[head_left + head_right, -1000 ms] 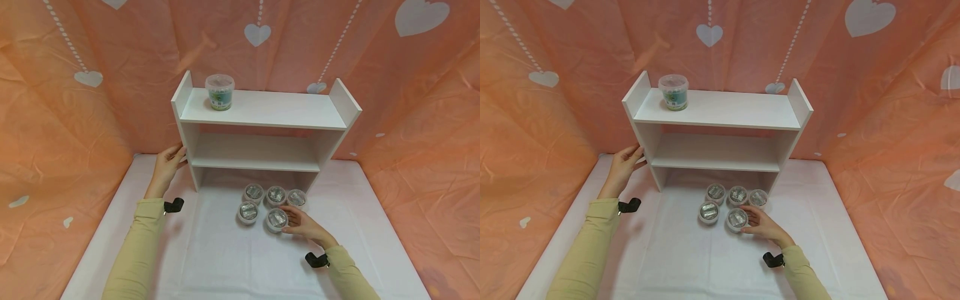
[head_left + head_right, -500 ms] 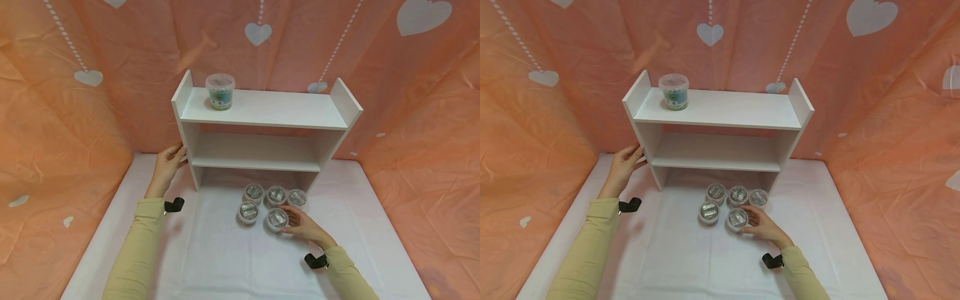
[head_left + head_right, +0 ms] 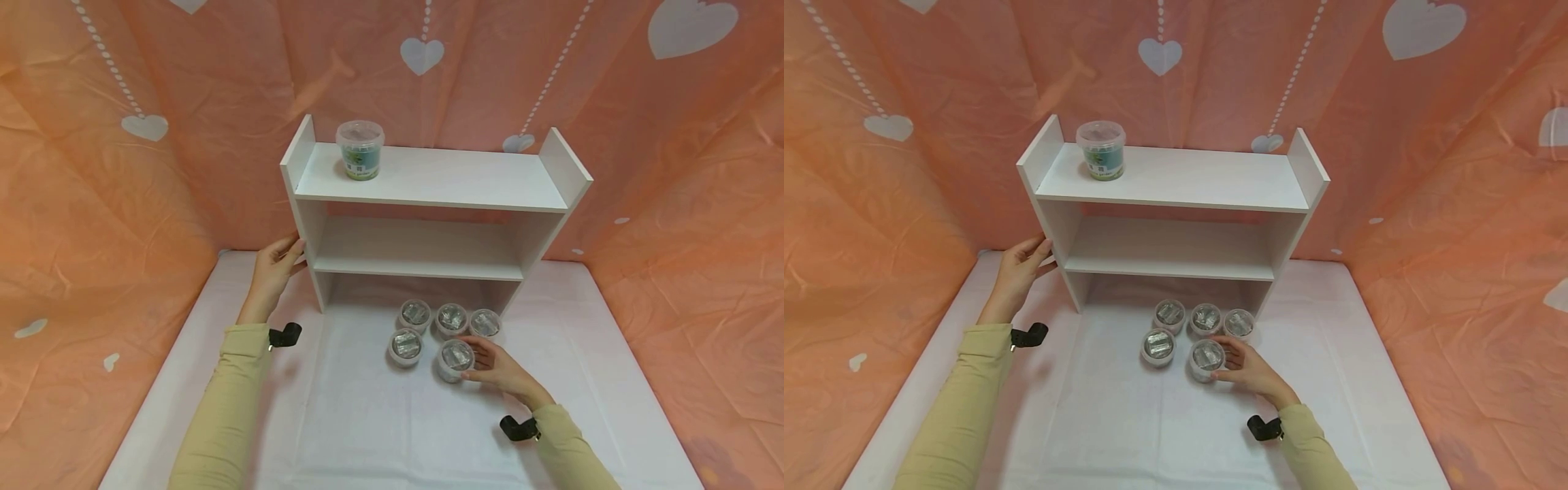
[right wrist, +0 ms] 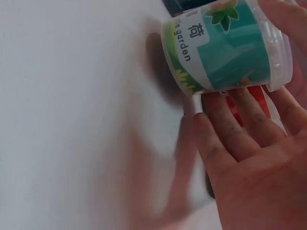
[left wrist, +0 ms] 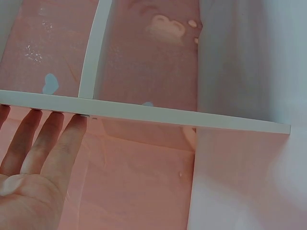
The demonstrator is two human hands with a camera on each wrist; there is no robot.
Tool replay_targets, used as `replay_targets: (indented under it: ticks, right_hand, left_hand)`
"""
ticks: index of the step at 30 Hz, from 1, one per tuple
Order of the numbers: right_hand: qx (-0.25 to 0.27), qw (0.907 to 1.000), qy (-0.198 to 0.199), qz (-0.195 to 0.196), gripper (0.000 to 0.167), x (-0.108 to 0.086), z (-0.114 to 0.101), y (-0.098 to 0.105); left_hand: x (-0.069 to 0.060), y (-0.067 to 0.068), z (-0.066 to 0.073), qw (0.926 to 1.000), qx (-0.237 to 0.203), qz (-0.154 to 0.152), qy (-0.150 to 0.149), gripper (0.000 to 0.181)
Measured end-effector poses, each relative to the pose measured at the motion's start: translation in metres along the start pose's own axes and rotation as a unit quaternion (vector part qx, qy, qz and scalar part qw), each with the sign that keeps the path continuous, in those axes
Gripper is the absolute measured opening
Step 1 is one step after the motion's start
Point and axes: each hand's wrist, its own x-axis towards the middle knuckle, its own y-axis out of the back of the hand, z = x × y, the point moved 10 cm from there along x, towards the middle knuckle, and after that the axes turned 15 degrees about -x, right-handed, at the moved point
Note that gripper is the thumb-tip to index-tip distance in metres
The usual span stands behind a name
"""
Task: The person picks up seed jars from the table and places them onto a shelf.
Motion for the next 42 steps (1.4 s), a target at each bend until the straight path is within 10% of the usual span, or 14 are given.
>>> replay_targets:
  ticks: [42]
  right_hand:
    - [-0.068,0.9911,0.080,0.081,0.061,0.005,-0.116,0.079]
  left_hand:
    - [-0.002,-0.001,0.001,1.0000,-0.004,0.001,0.001,0.056]
